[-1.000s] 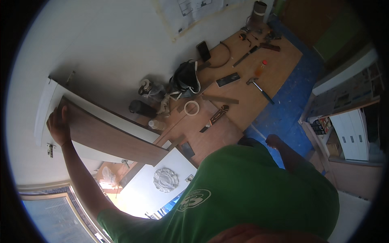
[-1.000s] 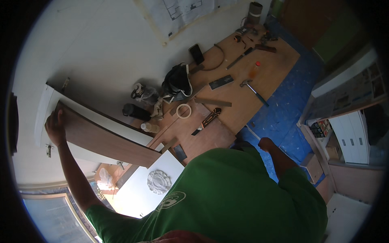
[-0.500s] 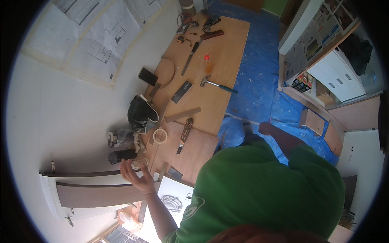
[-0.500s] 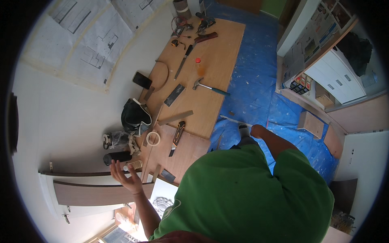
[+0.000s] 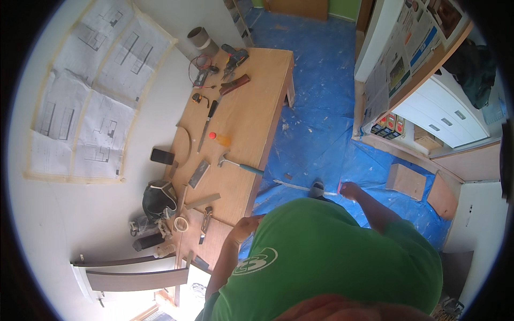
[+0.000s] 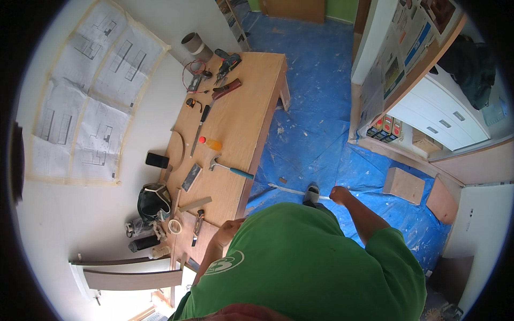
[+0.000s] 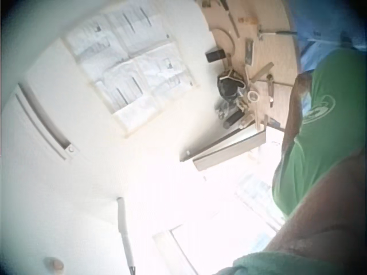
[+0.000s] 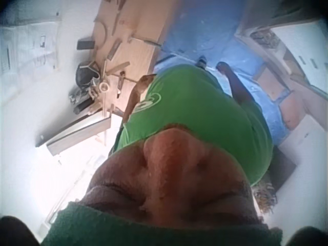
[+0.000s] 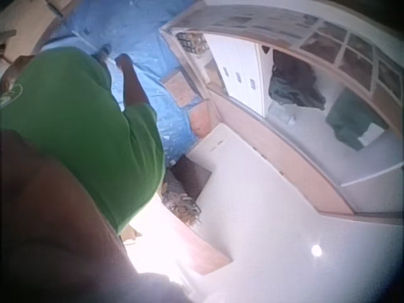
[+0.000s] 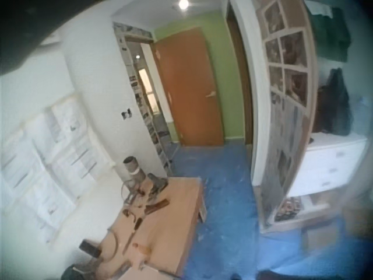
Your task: The person assembles a cabinet by fitting a wooden trim piece onto a white panel, tapping it into place with a hammer, and marking the panel with a pen. They then move a fan and sweep the floor with a broom.
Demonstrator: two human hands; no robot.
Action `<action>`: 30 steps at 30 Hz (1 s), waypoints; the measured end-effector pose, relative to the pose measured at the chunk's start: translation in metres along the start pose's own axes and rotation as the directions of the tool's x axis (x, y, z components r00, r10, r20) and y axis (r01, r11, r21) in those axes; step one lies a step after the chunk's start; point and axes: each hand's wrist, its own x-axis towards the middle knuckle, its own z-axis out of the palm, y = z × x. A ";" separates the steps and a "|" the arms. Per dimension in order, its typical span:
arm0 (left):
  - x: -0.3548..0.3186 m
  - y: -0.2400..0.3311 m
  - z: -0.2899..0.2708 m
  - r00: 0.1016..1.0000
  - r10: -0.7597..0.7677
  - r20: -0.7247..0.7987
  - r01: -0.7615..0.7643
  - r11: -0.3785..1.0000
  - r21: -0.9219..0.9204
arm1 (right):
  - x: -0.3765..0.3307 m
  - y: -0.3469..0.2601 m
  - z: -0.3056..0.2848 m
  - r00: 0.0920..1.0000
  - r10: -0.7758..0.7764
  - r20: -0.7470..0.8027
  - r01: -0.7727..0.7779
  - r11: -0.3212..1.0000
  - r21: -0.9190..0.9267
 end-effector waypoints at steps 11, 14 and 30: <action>0.228 -0.022 -0.043 0.736 -0.640 -0.221 0.614 0.769 -0.178 | 0.055 -0.033 -0.175 0.999 0.047 -0.013 -0.035 0.881 0.471; 0.274 -0.028 -0.026 0.714 -0.694 -0.088 0.635 0.696 -0.334 | 0.081 -0.067 -0.250 0.987 0.159 -0.007 -0.120 0.770 0.627; 0.643 0.370 -0.137 0.934 -0.162 -0.318 0.196 0.978 0.078 | 0.307 -0.010 -0.496 0.843 0.529 0.098 -0.451 0.595 0.665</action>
